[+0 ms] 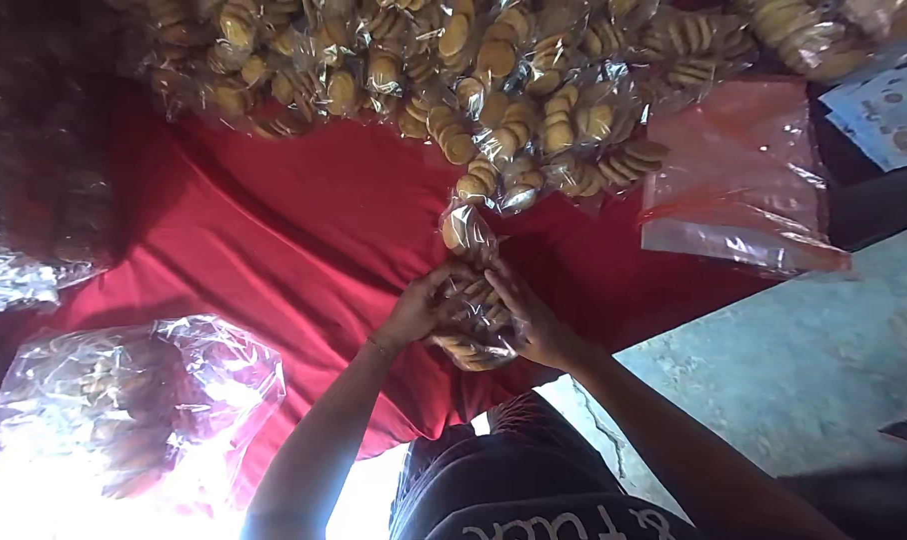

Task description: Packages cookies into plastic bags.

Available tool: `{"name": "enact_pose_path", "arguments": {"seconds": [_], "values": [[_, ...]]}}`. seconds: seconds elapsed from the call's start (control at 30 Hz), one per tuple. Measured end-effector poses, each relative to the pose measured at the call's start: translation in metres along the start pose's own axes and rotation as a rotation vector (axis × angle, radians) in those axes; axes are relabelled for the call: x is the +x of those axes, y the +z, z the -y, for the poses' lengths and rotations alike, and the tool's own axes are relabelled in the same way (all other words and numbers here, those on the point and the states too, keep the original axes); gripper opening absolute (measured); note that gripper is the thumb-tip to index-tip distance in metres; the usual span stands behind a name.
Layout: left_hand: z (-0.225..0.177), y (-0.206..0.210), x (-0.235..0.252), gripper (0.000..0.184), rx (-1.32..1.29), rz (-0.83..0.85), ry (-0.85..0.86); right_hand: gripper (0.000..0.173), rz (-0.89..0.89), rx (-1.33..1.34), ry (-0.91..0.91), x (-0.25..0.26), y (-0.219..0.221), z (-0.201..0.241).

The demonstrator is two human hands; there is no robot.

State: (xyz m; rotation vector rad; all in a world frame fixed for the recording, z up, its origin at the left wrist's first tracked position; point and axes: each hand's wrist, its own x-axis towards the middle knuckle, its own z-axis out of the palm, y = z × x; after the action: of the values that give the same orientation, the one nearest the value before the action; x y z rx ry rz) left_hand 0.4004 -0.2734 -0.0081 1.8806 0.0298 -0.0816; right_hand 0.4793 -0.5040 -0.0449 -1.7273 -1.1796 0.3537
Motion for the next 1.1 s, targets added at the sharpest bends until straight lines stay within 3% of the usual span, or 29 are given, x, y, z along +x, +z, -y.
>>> {"name": "enact_pose_path", "arguments": {"seconds": [0.1,0.17,0.23,0.3,0.37,0.43,0.53,0.6,0.7,0.83,0.93,1.0,1.1], "values": [[0.007,0.006,0.004,0.019,-0.148,-0.047,0.005,0.090,0.005,0.072,0.045,0.001,0.000,0.012],[0.006,0.003,0.003,0.020,-0.206,0.027,0.001,0.083,-0.100,0.113,0.074,0.001,0.007,0.015],[-0.001,-0.011,-0.009,0.032,-0.205,0.125,-0.021,0.067,-0.159,0.119,0.057,-0.001,0.012,0.011],[-0.003,-0.030,-0.041,0.054,0.041,0.091,0.033,0.057,-0.157,0.117,0.049,-0.001,0.011,0.007],[0.000,-0.039,-0.088,0.065,0.490,0.000,0.172,0.059,-0.133,0.088,0.041,-0.002,0.009,0.006],[0.002,-0.030,-0.133,0.055,0.761,-0.029,0.281,0.064,-0.104,0.007,-0.002,-0.004,0.009,0.007],[0.005,-0.003,-0.158,0.041,0.897,0.044,0.375,0.062,-0.066,-0.158,-0.109,-0.002,0.013,0.007],[0.003,0.006,-0.151,0.050,0.888,0.137,0.368,0.053,-0.058,-0.123,-0.152,-0.003,0.021,0.009],[-0.002,0.016,-0.134,0.069,0.905,0.178,0.325,0.056,-0.111,-0.059,-0.081,0.000,0.026,0.010],[-0.004,0.037,-0.113,0.039,0.911,-0.066,0.394,0.057,-0.093,0.064,-0.016,0.014,0.015,0.006],[-0.023,0.023,-0.089,0.024,0.733,-0.079,0.421,0.049,-0.052,0.102,0.008,0.023,0.005,0.011],[-0.033,0.012,-0.074,0.017,0.776,-0.111,0.402,0.041,-0.044,0.104,-0.016,0.026,0.003,0.014],[-0.020,0.000,-0.049,0.015,0.715,-0.072,0.373,0.035,-0.041,0.150,-0.075,0.026,0.010,0.009]]}}
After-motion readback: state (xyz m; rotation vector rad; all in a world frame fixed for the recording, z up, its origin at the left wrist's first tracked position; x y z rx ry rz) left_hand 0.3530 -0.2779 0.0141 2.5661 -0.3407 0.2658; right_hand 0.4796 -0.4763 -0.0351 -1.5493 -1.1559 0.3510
